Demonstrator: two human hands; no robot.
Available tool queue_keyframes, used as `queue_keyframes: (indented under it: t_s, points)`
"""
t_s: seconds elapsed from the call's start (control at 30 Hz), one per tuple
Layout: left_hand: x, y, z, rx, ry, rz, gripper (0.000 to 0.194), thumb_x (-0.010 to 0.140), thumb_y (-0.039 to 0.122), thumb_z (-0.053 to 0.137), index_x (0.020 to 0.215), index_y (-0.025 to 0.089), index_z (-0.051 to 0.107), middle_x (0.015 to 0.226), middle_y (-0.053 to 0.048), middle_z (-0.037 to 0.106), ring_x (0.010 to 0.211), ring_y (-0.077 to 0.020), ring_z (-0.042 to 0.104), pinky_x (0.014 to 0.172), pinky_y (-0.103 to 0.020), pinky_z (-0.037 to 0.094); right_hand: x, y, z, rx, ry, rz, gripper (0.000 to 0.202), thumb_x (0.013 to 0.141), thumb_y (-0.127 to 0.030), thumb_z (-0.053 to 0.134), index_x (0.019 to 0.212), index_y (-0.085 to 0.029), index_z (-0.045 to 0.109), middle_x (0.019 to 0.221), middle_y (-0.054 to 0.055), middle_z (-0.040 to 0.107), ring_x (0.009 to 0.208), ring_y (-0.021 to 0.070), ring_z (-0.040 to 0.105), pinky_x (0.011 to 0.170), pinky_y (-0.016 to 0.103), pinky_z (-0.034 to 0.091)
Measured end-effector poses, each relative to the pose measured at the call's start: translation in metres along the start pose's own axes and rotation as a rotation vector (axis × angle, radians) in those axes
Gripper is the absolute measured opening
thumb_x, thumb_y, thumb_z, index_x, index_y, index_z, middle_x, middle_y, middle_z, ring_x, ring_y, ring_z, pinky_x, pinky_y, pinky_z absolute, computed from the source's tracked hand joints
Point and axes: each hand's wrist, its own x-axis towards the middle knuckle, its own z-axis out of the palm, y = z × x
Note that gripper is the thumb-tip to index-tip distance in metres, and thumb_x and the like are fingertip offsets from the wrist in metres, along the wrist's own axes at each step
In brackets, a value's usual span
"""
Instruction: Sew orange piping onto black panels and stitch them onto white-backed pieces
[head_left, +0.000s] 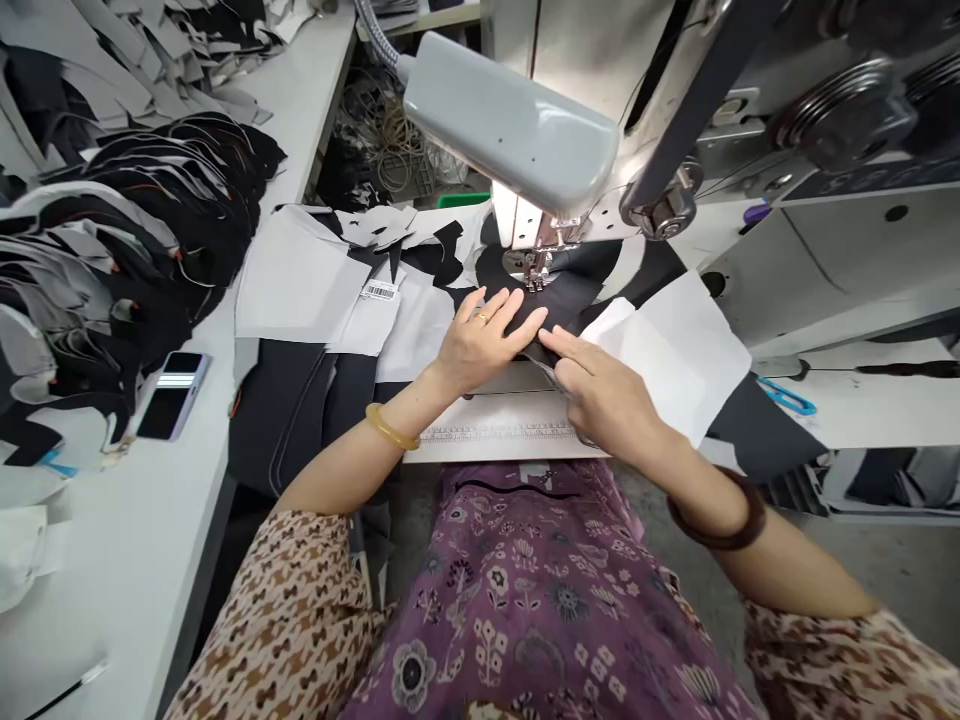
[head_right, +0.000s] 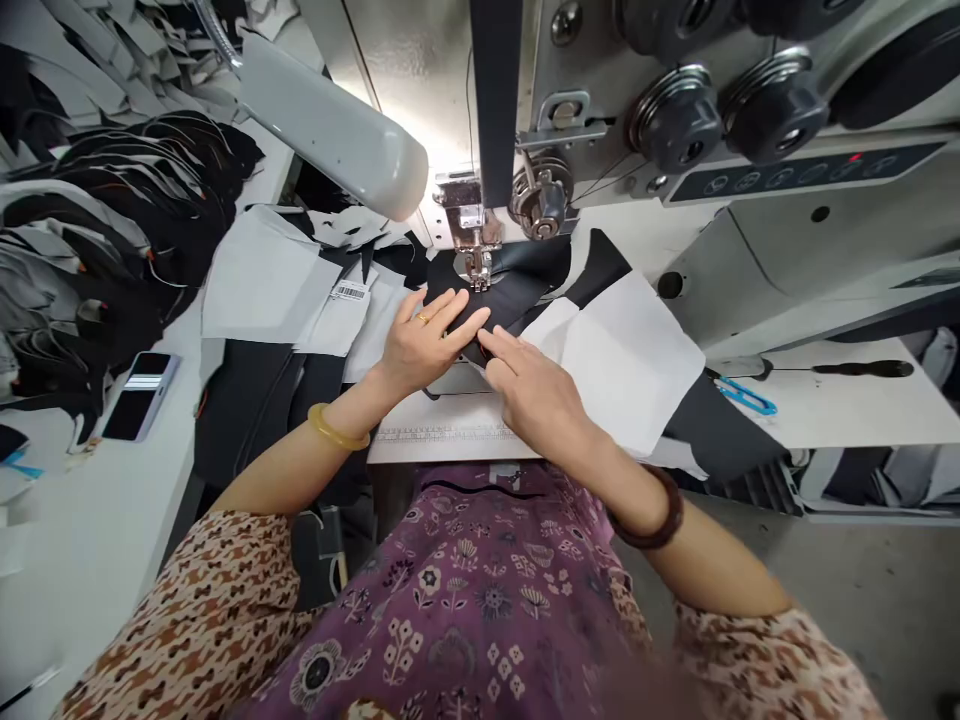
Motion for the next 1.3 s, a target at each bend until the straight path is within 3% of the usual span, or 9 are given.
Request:
queue_keyframes:
  t_s: [0.17,0.3,0.4,0.53,0.77,1.03,1.17,1.27,1.3]
  points:
    - [-0.002,-0.008,-0.003,-0.021,0.032,0.163,0.029,0.091,0.022,0.040,0.116,0.023,0.055,0.121,-0.008,0.060,0.114,-0.0218,0.055,0.099,-0.047,0.037,0.015,0.006,-0.025,-0.157,-0.373,0.026,0.022,0.065,0.002,0.034,0.071,-0.015,0.047,0.092,0.004,0.065,0.075,0.0145,0.059,0.052,0.024,0.029]
    - [0.007,-0.001,0.003,-0.041,0.120,0.181,0.021,0.089,0.022,0.044,0.103,0.019,0.059,0.104,-0.007,0.068,0.099,-0.0183,0.061,0.086,-0.038,0.042,0.020,0.009,-0.030,-0.164,-0.420,0.034,0.022,0.065,0.002,0.034,0.071,-0.015,0.046,0.086,0.003,0.064,0.071,0.0136,0.057,0.050,0.025,0.019]
    - [0.014,0.004,0.007,0.023,0.268,0.175,0.018,0.088,0.015,0.043,0.087,0.018,0.060,0.086,-0.003,0.070,0.084,-0.0139,0.064,0.074,-0.032,0.042,0.020,0.012,-0.031,-0.159,-0.460,0.052,0.021,0.065,0.001,0.033,0.071,-0.015,0.045,0.084,0.002,0.064,0.069,0.0137,0.055,0.050,0.025,0.014]
    - [0.015,0.004,0.009,0.089,0.393,0.256,0.012,0.086,0.011,0.049,0.085,0.016,0.059,0.084,-0.001,0.071,0.082,-0.0122,0.065,0.076,-0.031,0.041,0.022,0.014,-0.032,-0.137,-0.508,0.068,0.020,0.067,0.000,0.033,0.072,-0.015,0.045,0.083,0.002,0.063,0.067,0.0136,0.053,0.050,0.025,0.013]
    - [0.013,-0.006,0.014,-0.077,0.221,0.143,0.018,0.089,0.013,0.043,0.096,0.019,0.058,0.095,-0.004,0.070,0.093,-0.0154,0.064,0.084,-0.036,0.038,0.036,0.016,-0.034,-0.146,-0.487,0.051,0.023,0.066,0.000,0.032,0.075,-0.016,0.046,0.069,0.001,0.055,0.065,0.0131,0.049,0.050,0.024,0.012]
    - [0.019,-0.012,0.017,-0.045,0.185,0.086,0.021,0.091,0.018,0.040,0.097,0.021,0.060,0.089,-0.003,0.069,0.085,-0.0142,0.061,0.077,-0.035,0.035,0.053,0.020,-0.036,-0.206,-0.568,0.089,0.024,0.066,0.000,0.034,0.078,-0.016,0.048,0.066,0.002,0.049,0.057,0.0114,0.034,0.050,0.025,0.011]
    - [0.022,-0.012,0.018,0.010,0.239,0.122,0.019,0.092,0.021,0.041,0.094,0.021,0.059,0.081,-0.002,0.068,0.072,-0.0122,0.058,0.068,-0.033,0.033,0.054,0.023,-0.038,-0.253,-0.498,0.053,0.021,0.067,-0.001,0.034,0.075,-0.015,0.047,0.074,0.004,0.050,0.065,0.0129,0.038,0.051,0.025,0.012]
    - [0.022,-0.012,0.019,-0.010,0.203,0.137,0.019,0.093,0.025,0.040,0.092,0.020,0.059,0.078,-0.002,0.067,0.067,-0.0123,0.056,0.065,-0.033,0.032,0.045,0.024,-0.040,-0.248,-0.449,0.080,0.001,0.074,-0.015,0.045,0.074,-0.016,0.045,0.074,0.004,0.051,0.068,0.0140,0.041,0.054,0.025,0.016]
    - [0.022,-0.013,0.019,-0.028,0.192,0.138,0.019,0.093,0.025,0.040,0.092,0.020,0.059,0.078,-0.003,0.067,0.067,-0.0124,0.056,0.065,-0.033,0.032,0.040,0.023,-0.040,-0.217,-0.461,0.111,0.012,0.075,-0.026,0.050,0.074,-0.016,0.045,0.070,0.003,0.050,0.066,0.0139,0.041,0.055,0.025,0.017]
